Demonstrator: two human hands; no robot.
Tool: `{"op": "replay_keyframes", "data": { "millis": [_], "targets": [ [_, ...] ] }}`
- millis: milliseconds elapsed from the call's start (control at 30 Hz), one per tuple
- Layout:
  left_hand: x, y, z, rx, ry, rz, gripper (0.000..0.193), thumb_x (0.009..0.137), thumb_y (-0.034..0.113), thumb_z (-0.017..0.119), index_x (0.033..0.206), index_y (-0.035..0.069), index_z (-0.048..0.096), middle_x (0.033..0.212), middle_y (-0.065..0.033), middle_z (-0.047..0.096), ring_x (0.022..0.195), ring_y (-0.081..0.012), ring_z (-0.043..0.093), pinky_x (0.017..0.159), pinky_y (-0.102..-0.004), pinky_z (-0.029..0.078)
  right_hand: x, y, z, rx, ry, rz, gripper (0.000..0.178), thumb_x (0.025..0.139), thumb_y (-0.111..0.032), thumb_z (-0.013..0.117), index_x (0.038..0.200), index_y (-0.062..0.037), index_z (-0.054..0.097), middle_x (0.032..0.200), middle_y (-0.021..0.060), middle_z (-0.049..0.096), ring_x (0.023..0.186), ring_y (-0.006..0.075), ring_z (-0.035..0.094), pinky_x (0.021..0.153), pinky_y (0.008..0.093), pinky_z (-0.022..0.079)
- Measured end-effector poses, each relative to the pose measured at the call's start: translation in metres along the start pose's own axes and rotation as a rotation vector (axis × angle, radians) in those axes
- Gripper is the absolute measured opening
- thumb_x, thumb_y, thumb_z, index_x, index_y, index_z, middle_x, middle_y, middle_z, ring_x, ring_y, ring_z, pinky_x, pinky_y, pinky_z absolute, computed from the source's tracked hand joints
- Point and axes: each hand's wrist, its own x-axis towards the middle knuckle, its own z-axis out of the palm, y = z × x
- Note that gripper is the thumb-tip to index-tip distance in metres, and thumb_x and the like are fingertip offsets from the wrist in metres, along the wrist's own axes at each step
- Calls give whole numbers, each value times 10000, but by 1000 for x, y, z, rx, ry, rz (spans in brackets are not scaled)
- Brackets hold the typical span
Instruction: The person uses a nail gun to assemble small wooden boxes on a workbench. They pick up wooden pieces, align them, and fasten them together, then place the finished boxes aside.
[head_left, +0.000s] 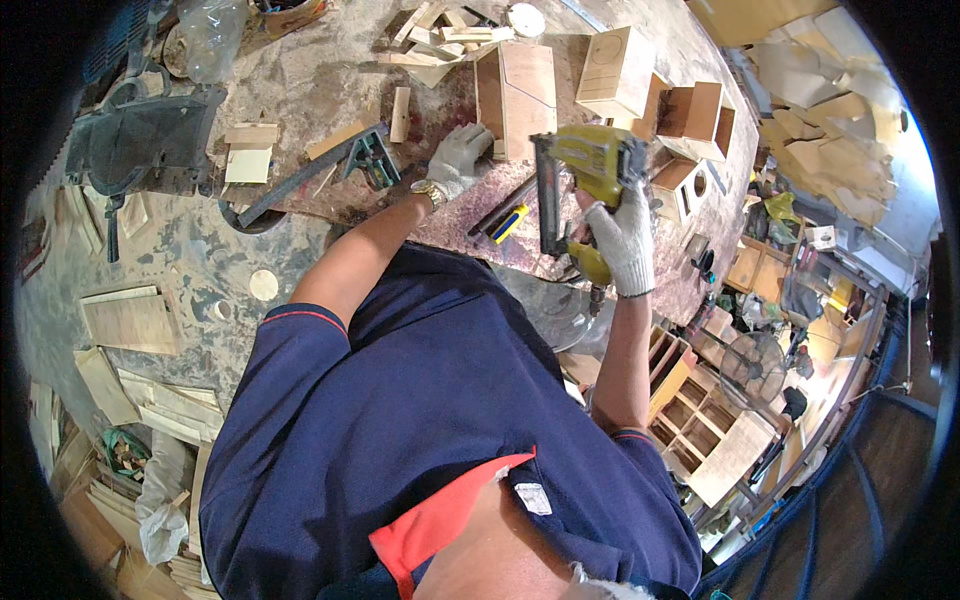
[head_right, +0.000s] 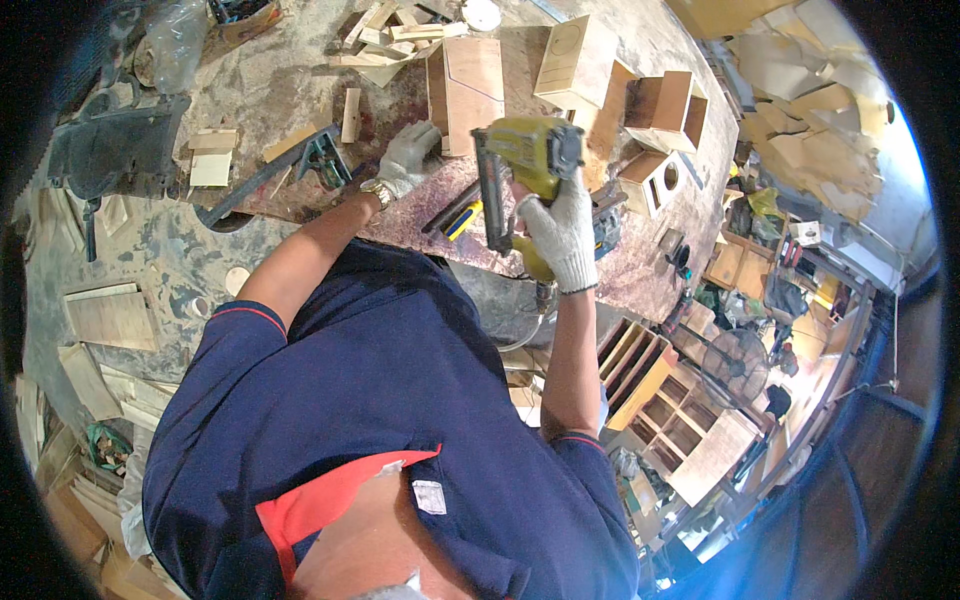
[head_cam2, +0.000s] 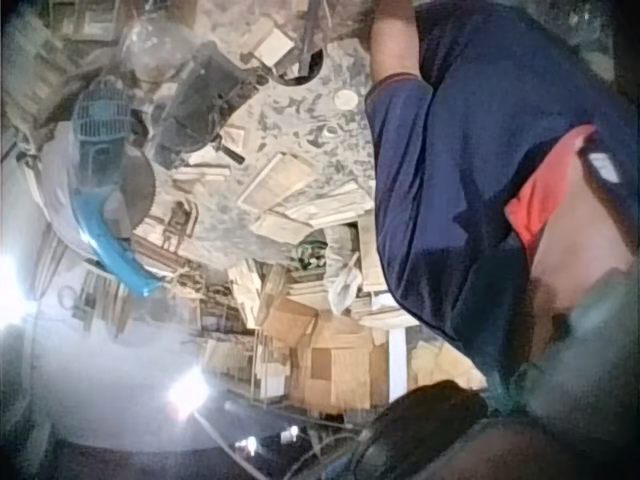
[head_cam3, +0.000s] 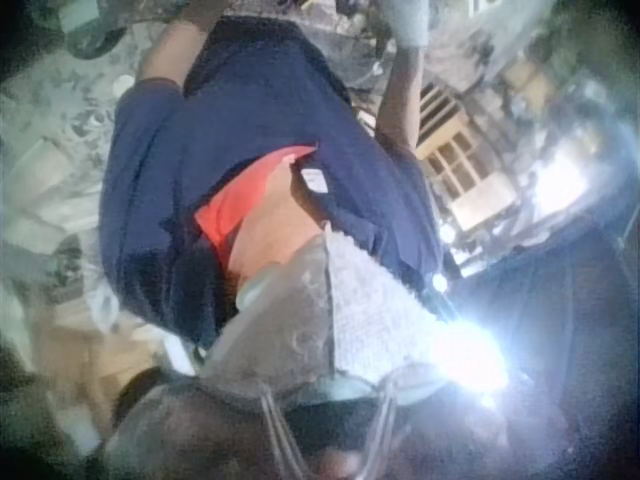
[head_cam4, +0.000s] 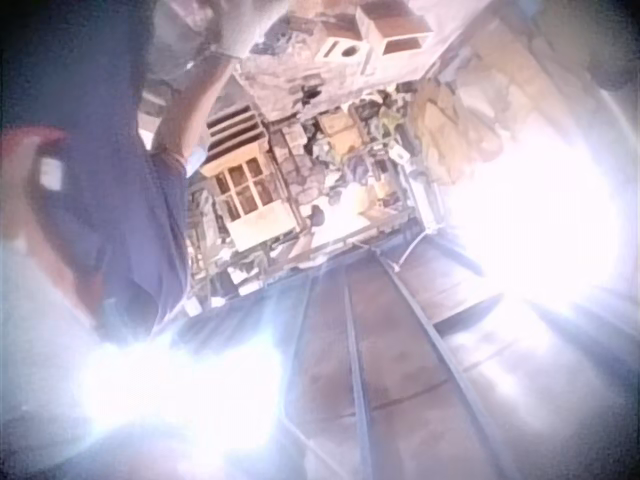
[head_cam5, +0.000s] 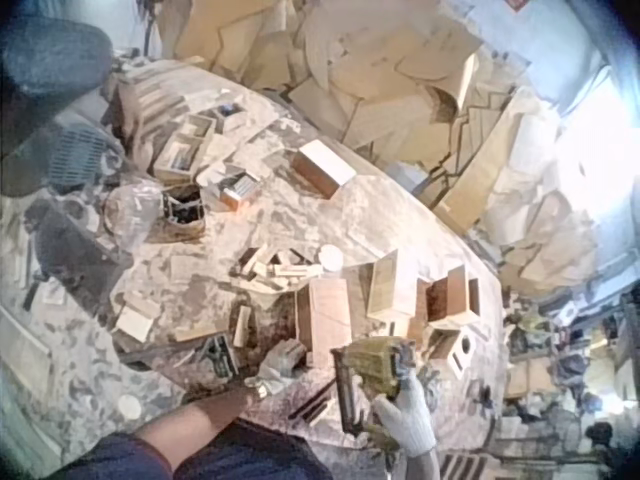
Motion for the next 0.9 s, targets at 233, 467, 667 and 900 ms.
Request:
{"op": "replay_keyframes", "data": {
  "millis": [233,467,667,900],
  "targets": [
    [3,5,-4,-21,11,-1,372,779,218,777,1082,72,619,1065,-127,617,1038,-358,607,920,-482,503,12,-10,18,-191,-84,20,471,896,-100,717,1304,15,511,974,130,719,580,136,623,529,305,517],
    [4,5,-5,27,87,56,367,786,247,783,1060,72,612,1010,-120,603,996,-349,606,883,-467,502,15,-7,24,-409,-17,-89,354,943,-115,695,1260,-7,580,851,61,692,576,92,594,507,278,497],
    [3,5,-4,-8,11,4,331,787,233,763,1034,67,617,987,-124,596,986,-350,607,880,-456,497,9,-8,24,-314,-20,15,398,929,-114,711,1287,-21,566,819,64,691,561,106,594,499,288,492],
    [9,7,-13,131,-64,38,467,781,320,781,1143,70,622,1166,-140,640,1152,-338,605,1012,-450,483,-3,-1,21,-315,74,-93,411,913,-111,753,1265,-10,564,816,73,694,528,103,583,475,284,478]
  ]
}}
